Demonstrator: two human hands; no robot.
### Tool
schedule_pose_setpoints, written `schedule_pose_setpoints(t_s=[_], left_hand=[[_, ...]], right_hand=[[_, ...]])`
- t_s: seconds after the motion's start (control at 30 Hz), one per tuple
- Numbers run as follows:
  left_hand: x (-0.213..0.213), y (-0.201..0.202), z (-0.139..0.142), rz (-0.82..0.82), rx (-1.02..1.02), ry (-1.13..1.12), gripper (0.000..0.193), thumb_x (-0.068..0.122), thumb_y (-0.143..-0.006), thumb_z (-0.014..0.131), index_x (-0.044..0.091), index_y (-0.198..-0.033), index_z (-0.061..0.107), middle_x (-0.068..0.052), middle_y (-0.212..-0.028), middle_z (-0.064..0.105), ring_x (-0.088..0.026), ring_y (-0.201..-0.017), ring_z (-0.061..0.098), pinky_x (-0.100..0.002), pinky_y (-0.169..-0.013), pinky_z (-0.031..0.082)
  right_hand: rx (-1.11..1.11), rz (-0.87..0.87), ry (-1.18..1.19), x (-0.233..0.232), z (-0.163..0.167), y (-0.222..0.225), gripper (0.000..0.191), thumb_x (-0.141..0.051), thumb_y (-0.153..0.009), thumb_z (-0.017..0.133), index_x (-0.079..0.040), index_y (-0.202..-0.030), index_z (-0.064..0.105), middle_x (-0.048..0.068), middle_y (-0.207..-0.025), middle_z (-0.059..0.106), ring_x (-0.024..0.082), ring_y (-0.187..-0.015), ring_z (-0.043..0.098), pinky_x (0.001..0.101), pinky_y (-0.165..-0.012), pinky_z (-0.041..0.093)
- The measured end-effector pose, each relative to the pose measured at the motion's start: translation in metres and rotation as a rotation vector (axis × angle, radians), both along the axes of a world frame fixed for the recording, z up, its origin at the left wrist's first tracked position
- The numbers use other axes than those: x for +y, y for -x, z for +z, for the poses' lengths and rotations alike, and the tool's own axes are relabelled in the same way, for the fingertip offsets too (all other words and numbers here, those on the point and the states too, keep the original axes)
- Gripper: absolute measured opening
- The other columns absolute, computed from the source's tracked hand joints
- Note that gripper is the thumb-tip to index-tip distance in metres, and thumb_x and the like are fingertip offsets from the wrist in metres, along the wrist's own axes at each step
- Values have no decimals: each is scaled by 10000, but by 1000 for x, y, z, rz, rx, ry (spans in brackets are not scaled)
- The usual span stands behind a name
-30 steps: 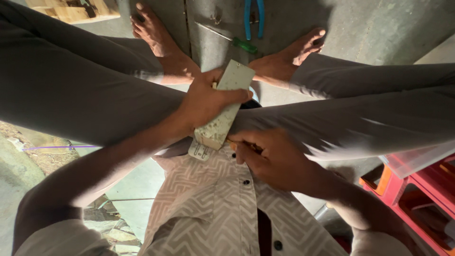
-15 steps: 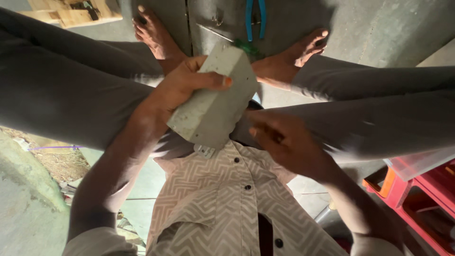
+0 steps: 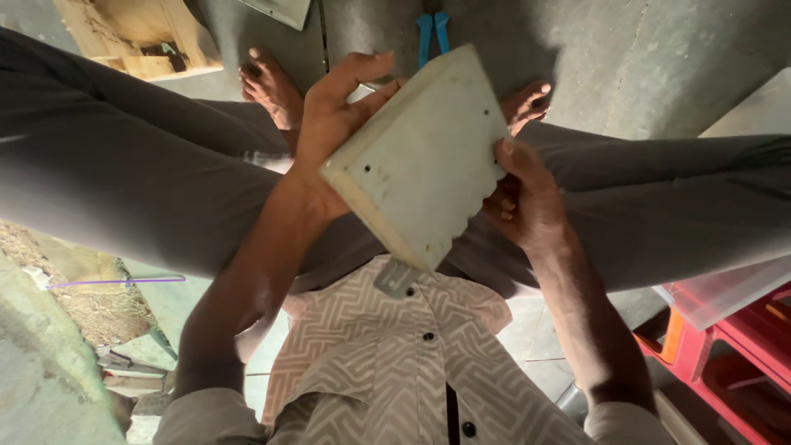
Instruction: The person sits on the floor and uses a screwdriver to unscrew and open a metal electrical enclosure, removing its circuit board. They then handle the circuit board and work on the wiring and components inside a nearby appliance unit.
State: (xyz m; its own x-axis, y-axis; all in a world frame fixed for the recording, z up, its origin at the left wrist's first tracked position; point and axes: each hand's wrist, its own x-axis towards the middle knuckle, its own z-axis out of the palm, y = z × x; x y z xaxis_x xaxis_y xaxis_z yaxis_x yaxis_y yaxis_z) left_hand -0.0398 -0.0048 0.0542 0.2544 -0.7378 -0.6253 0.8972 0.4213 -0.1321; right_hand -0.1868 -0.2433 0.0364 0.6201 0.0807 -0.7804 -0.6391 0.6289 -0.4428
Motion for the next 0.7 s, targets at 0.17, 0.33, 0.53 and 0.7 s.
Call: schedule_pose_setpoints(t_s=[0.17, 0.33, 0.53, 0.7], left_hand=[[3, 6, -2, 46, -183, -4, 736, 552, -902, 572, 39, -1425, 496, -136, -1301, 611, -296, -1157, 631, -450, -1006, 530], [-4, 23, -23, 154, -414, -126, 900, 579, -971, 604, 4, -1620, 363, -162, -1550, 496, -296, -1420, 515, -436, -1198, 424], [-3, 34, -54, 45, -1028, -497, 783, 335, -998, 765, 33, -1593, 356, -135, -1517, 528, -243, -1374, 548, -388, -1166, 479], [8, 37, -57, 20, -844, -338, 618, 158, -880, 777, 33, -1412, 489, -109, -1219, 641, -237, -1110, 641, -398, -959, 567]], right_hand=[[-93, -146, -5, -2, -4, 0, 297, -406, -1060, 708, -150, -978, 584, -54, -659, 496, 48, -477, 360, 223, -419, 301], [-88, -147, 83, 4, 4, -17, 253, -396, -1052, 649, -159, -1017, 568, -52, -754, 542, 37, -494, 346, 208, -429, 292], [-23, 18, 231, 20, 16, -21, 362, -485, -1062, 521, -128, -1008, 552, -36, -614, 472, 65, -408, 349, 220, -360, 268], [4, 330, 450, 24, 28, -4, 376, -409, -1056, 497, -196, -1352, 585, -56, -626, 457, 36, -421, 349, 227, -379, 274]])
